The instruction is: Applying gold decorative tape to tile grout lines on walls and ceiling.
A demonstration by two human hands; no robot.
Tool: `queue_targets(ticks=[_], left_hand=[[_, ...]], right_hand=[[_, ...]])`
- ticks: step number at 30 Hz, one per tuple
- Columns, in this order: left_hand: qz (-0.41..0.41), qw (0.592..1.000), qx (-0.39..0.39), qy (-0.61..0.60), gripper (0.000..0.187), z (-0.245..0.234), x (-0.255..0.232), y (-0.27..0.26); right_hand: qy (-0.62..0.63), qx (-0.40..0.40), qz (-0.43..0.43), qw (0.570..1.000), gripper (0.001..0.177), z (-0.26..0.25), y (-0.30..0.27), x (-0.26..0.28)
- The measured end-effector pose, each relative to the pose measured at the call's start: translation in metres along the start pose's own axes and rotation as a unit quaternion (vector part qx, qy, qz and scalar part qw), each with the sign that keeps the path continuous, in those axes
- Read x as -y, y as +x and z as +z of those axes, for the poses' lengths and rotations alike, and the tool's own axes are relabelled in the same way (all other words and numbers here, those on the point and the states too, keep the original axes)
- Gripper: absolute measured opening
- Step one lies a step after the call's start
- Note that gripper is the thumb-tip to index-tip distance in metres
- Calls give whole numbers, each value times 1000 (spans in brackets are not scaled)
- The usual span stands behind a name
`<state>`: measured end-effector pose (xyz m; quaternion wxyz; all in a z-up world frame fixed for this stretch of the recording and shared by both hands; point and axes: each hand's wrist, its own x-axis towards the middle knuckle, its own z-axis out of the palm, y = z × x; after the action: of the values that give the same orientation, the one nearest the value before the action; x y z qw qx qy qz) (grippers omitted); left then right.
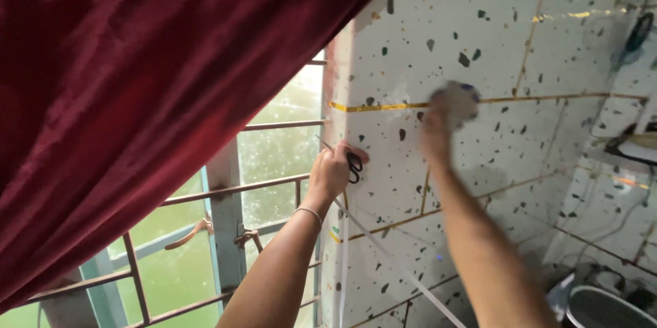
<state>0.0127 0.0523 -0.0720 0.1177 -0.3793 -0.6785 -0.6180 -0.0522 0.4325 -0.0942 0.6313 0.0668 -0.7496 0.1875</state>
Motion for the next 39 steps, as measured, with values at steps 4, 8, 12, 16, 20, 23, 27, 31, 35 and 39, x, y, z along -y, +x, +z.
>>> queue_targets(ticks=[4,8,12,16,20,23,27,31,35,39], left_hand=[[7,1000,-15,-12,62,1,-4,-3],[7,997,-39,61,56,17,45,22],[9,985,-53,163,48,26,73,37],[0,987,-65,149,45,24,61,26],[-2,995,-43,93,49,10,19,3],[-20,999,-30,38,57,1,-5,-9],[-19,998,-29,48,58,0,-12,-10],[-16,999,-22,20,60,1,-7,-9],[75,992,-48,90,51,7,20,4],[88,992,-34,83,43,11,25,9]], right_hand=[[38,-7,-29,999,51,14,-21,152],[48,69,-114,990,52,6,-21,247],[-25,73,-234,969,52,2,-16,277],[-43,80,-241,966,53,-3,-11,274],[-37,53,-179,982,52,2,15,258],[-52,49,-156,985,52,1,36,251],[-46,79,-135,987,51,-10,47,261],[-49,59,-121,990,50,5,21,240],[-49,20,-105,993,53,15,-19,207],[-63,44,-75,994,49,8,-47,152]])
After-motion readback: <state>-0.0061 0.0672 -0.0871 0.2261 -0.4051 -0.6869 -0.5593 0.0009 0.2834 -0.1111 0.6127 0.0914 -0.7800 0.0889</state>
